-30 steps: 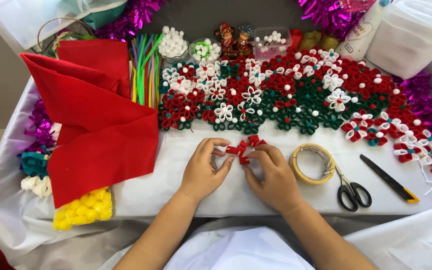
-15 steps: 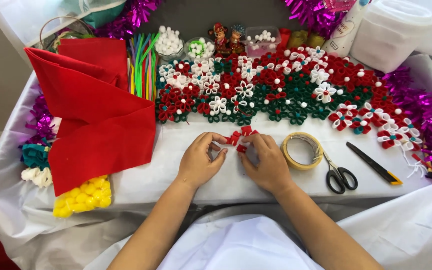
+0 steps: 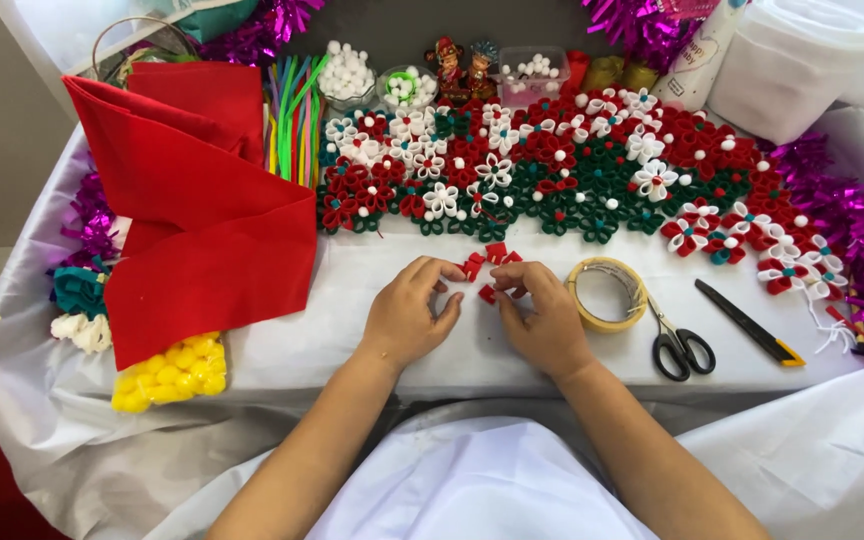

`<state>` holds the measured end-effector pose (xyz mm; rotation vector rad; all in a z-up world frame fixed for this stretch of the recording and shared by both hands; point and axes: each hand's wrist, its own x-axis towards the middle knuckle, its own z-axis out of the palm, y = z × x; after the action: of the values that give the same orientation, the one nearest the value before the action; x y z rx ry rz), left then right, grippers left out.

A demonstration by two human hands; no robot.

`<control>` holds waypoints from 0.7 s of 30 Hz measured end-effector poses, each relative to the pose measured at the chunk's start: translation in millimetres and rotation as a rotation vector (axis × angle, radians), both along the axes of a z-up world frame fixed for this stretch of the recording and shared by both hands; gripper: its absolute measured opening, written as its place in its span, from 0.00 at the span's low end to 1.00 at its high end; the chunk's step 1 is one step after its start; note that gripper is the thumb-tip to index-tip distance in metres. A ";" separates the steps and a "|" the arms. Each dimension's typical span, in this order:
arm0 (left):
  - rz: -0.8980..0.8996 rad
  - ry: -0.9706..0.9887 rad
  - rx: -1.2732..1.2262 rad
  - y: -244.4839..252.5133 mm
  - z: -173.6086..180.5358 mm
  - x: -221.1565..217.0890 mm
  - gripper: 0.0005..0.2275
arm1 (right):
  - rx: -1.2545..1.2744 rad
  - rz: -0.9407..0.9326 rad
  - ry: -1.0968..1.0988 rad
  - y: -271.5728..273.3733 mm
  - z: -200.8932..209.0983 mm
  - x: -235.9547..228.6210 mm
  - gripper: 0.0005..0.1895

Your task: Folding small squares of red fabric into decorative petals and trimming the edges with scissors.

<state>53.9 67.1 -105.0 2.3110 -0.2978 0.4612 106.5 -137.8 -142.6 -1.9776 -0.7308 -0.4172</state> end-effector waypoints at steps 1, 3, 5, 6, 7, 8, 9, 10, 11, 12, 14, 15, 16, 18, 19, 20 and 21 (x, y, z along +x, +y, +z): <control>0.003 0.000 0.000 -0.1 -1.4 0.9 0.09 | 0.000 0.003 0.000 0.2 4.8 -0.1 0.17; 0.008 -0.054 0.020 -0.1 -4.6 2.1 0.09 | -0.062 -0.043 -0.114 0.7 13.8 -1.1 0.16; 0.018 -0.053 0.019 0.5 -5.4 0.6 0.09 | -0.113 -0.038 -0.100 3.2 16.5 -1.7 0.18; 0.025 -0.053 0.017 0.5 -5.3 0.8 0.08 | -0.163 -0.037 -0.087 4.0 18.4 -1.3 0.20; 0.023 -0.054 0.019 0.7 -5.9 1.6 0.08 | -0.162 -0.040 -0.088 4.0 17.9 -1.8 0.20; 0.028 -0.042 0.020 0.8 -6.5 2.5 0.08 | -0.218 -0.005 -0.070 3.8 17.2 -2.4 0.18; 0.034 -0.029 0.022 0.9 -7.3 3.0 0.08 | -0.274 0.030 -0.051 3.7 16.5 -3.1 0.17; 0.032 -0.029 0.023 1.1 -6.2 3.2 0.08 | -0.273 0.028 -0.051 3.7 14.9 -2.3 0.17; 0.029 -0.026 0.021 1.1 -5.6 2.6 0.08 | -0.246 0.034 -0.032 3.6 13.0 -2.4 0.18; 0.027 -0.024 0.018 1.2 -4.9 1.9 0.08 | -0.220 0.040 -0.013 3.5 11.1 -2.6 0.19; 0.014 -0.024 0.015 0.0 -1.3 0.7 0.08 | -0.184 0.035 0.042 1.8 9.4 -4.2 0.19; 0.003 -0.024 0.011 -0.5 0.5 0.0 0.09 | -0.150 0.032 0.097 1.0 8.6 -5.0 0.19; 0.003 -0.024 0.011 -0.9 0.4 0.6 0.09 | -0.150 0.033 0.097 0.7 8.0 -4.7 0.19; -0.068 -0.055 -0.018 -1.3 -0.1 1.5 0.12 | -0.152 0.039 0.078 0.4 6.8 -4.3 0.18; -0.066 -0.054 -0.019 -1.3 -0.1 0.7 0.12 | -0.153 0.040 0.079 1.3 6.9 -6.5 0.18; -0.083 -0.056 -0.019 -1.4 0.0 0.0 0.14 | -0.094 0.056 0.055 2.1 7.0 -8.6 0.20; -0.101 -0.058 -0.019 -1.3 0.3 -0.2 0.15 | -0.035 0.071 0.031 3.0 7.3 -10.3 0.22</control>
<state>53.8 65.8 -104.7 2.2548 -0.4348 0.4789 96.2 -134.7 -135.3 -1.9800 -0.7900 -0.3326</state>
